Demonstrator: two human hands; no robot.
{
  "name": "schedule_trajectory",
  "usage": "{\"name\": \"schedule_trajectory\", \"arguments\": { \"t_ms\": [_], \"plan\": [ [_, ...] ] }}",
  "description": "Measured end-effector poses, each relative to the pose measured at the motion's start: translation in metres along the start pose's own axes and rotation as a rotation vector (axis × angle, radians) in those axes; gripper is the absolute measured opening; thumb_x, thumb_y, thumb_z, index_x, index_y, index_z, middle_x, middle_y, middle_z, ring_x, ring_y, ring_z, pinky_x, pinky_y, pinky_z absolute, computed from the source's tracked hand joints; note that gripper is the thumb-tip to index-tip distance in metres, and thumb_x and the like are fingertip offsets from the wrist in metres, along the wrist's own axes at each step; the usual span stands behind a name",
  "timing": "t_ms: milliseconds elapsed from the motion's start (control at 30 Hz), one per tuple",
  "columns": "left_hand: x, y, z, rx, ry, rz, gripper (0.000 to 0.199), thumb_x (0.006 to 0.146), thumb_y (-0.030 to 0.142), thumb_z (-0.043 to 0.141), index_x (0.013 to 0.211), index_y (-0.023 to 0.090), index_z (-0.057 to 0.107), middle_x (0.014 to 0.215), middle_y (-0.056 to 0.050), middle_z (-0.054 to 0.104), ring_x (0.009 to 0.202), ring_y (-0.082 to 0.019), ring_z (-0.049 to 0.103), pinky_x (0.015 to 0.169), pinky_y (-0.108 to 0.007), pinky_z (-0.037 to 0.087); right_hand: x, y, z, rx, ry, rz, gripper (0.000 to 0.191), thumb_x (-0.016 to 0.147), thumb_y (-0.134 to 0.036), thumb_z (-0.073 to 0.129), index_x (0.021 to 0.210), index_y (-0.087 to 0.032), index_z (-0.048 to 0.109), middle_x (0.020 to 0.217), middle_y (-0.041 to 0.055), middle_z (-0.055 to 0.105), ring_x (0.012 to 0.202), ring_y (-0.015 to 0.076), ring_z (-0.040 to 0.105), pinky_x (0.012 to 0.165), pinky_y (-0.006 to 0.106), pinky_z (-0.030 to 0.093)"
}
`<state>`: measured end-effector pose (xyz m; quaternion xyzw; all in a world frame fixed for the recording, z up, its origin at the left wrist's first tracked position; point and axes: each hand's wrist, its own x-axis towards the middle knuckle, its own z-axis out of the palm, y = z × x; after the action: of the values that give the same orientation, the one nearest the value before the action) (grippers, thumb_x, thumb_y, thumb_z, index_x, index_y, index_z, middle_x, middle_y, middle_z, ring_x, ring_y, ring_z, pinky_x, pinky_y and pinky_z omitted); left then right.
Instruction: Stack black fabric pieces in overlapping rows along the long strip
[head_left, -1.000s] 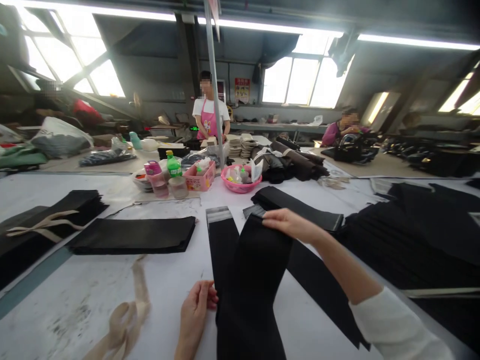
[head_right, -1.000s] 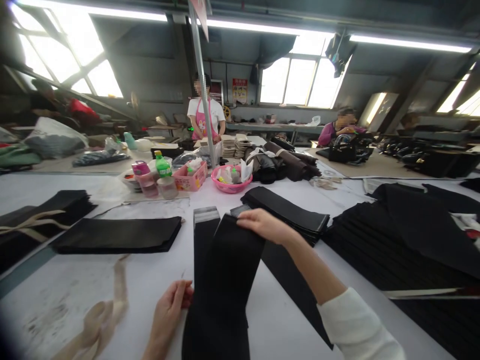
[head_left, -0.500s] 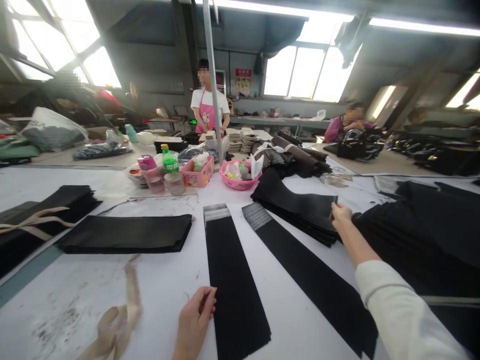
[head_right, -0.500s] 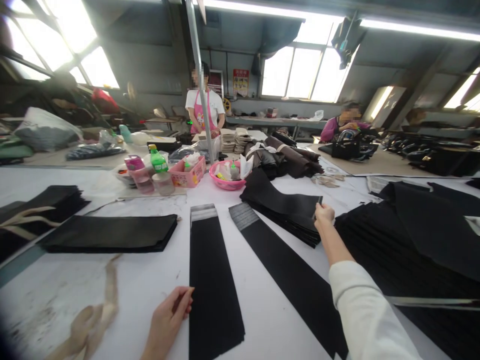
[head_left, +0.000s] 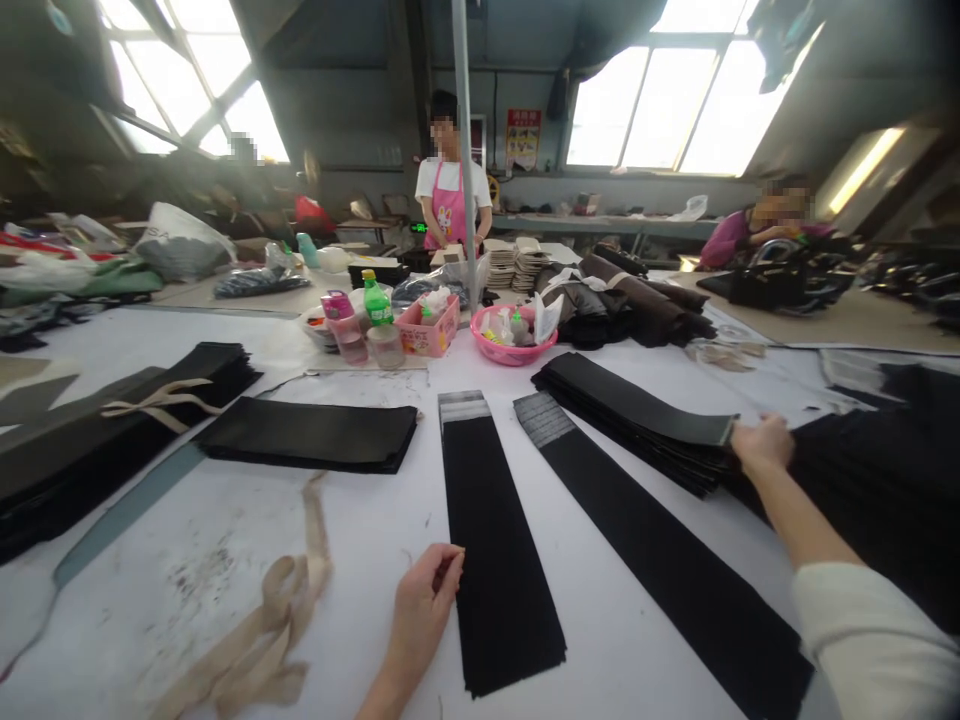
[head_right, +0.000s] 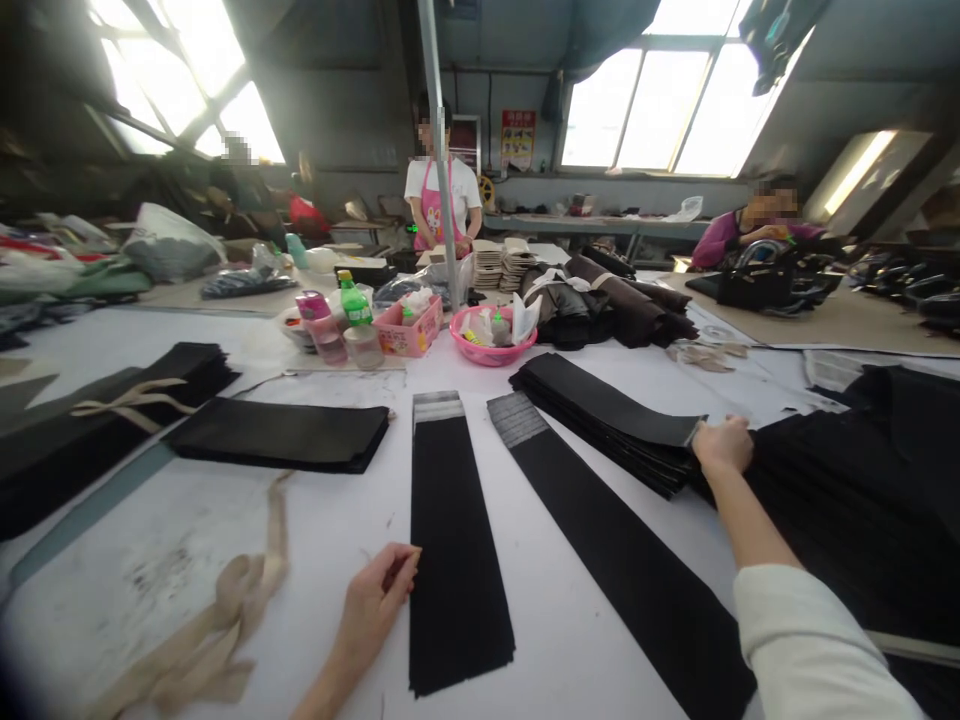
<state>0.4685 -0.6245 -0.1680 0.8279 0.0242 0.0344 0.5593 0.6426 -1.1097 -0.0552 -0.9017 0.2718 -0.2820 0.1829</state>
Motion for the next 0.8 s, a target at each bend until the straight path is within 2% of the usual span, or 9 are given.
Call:
{"name": "schedule_trajectory", "arguments": {
  "t_ms": [67, 133, 200, 300, 367, 433, 500, 633, 800],
  "plan": [
    [0.0, 0.005, 0.0, 0.045, 0.026, 0.048, 0.027, 0.088, 0.044, 0.05, 0.088, 0.021, 0.064, 0.073, -0.001, 0.063, 0.064, -0.015, 0.058, 0.06, -0.024, 0.047, -0.013, -0.008, -0.004, -0.081, 0.032, -0.013, 0.05, 0.085, -0.027, 0.055, 0.126, 0.002, 0.052, 0.114, 0.0402, 0.048, 0.111, 0.0449, 0.047, 0.073, 0.053, 0.037],
    [0.0, 0.009, 0.0, 0.105, 0.033, 0.091, 0.023, 0.089, 0.039, 0.05, 0.087, 0.021, 0.063, 0.075, -0.001, 0.061, 0.061, -0.013, 0.055, 0.058, -0.023, 0.045, -0.046, -0.025, -0.004, -0.11, 0.025, -0.17, 0.045, 0.088, -0.032, 0.053, 0.126, -0.007, 0.054, 0.123, 0.0318, 0.048, 0.118, 0.0419, 0.043, 0.081, 0.052, 0.038],
    [-0.001, 0.011, 0.0, 0.18, 0.024, 0.131, 0.016, 0.089, 0.032, 0.051, 0.087, 0.021, 0.062, 0.077, 0.0, 0.058, 0.057, -0.012, 0.052, 0.056, -0.023, 0.044, -0.104, -0.049, -0.002, 0.022, -0.187, -0.425, 0.036, 0.089, -0.033, 0.053, 0.12, -0.014, 0.057, 0.112, 0.019, 0.059, 0.103, 0.0323, 0.055, 0.082, 0.045, 0.044],
    [-0.004, 0.014, -0.001, 0.284, 0.002, 0.196, 0.009, 0.085, 0.019, 0.053, 0.089, 0.022, 0.061, 0.086, -0.001, 0.058, 0.063, -0.012, 0.054, 0.062, -0.024, 0.046, -0.217, -0.081, 0.003, 0.257, -0.744, -0.84, 0.035, 0.086, -0.036, 0.06, 0.119, -0.026, 0.058, 0.116, 0.0087, 0.062, 0.103, 0.0247, 0.059, 0.089, 0.038, 0.048],
    [-0.008, 0.016, -0.002, 0.328, -0.023, 0.248, 0.014, 0.083, 0.014, 0.054, 0.092, 0.022, 0.06, 0.095, -0.002, 0.059, 0.078, -0.015, 0.059, 0.072, -0.027, 0.048, -0.284, -0.09, 0.007, 0.268, -0.86, -1.043, 0.056, 0.071, -0.038, 0.075, 0.123, -0.026, 0.058, 0.119, 0.0094, 0.062, 0.107, 0.0291, 0.058, 0.092, 0.041, 0.049],
    [-0.011, 0.017, -0.003, 0.346, -0.04, 0.282, 0.02, 0.082, 0.01, 0.053, 0.095, 0.023, 0.06, 0.1, -0.003, 0.059, 0.091, -0.018, 0.059, 0.081, -0.03, 0.048, -0.329, -0.089, 0.013, 0.261, -0.813, -1.204, 0.073, 0.058, -0.043, 0.082, 0.124, -0.022, 0.059, 0.124, 0.0151, 0.059, 0.109, 0.037, 0.056, 0.09, 0.048, 0.051],
    [-0.014, 0.017, -0.005, 0.341, -0.042, 0.284, 0.022, 0.082, 0.009, 0.052, 0.096, 0.023, 0.06, 0.102, -0.004, 0.059, 0.094, -0.018, 0.059, 0.083, -0.031, 0.048, -0.347, -0.083, 0.019, 0.266, -0.688, -1.279, 0.063, 0.063, -0.033, 0.077, 0.122, -0.018, 0.06, 0.121, 0.0169, 0.061, 0.107, 0.0369, 0.058, 0.087, 0.046, 0.054],
    [-0.015, 0.015, -0.007, 0.272, -0.045, 0.24, 0.017, 0.084, 0.011, 0.052, 0.093, 0.022, 0.06, 0.098, -0.003, 0.059, 0.087, -0.016, 0.058, 0.078, -0.028, 0.046, -0.339, -0.084, 0.024, 0.282, -0.47, -1.424, 0.046, 0.079, -0.004, 0.049, 0.123, -0.013, 0.059, 0.109, 0.0156, 0.067, 0.099, 0.0294, 0.064, 0.082, 0.04, 0.057],
    [-0.015, 0.013, -0.019, 0.118, -0.078, 0.136, 0.014, 0.09, 0.021, 0.049, 0.086, 0.021, 0.063, 0.082, -0.001, 0.058, 0.07, -0.013, 0.054, 0.064, -0.023, 0.042, -0.318, -0.104, 0.003, 0.353, -0.711, -1.29, 0.037, 0.089, -0.003, 0.038, 0.112, -0.019, 0.061, 0.103, 0.0077, 0.068, 0.094, 0.0192, 0.066, 0.078, 0.028, 0.057]
  ]
}}
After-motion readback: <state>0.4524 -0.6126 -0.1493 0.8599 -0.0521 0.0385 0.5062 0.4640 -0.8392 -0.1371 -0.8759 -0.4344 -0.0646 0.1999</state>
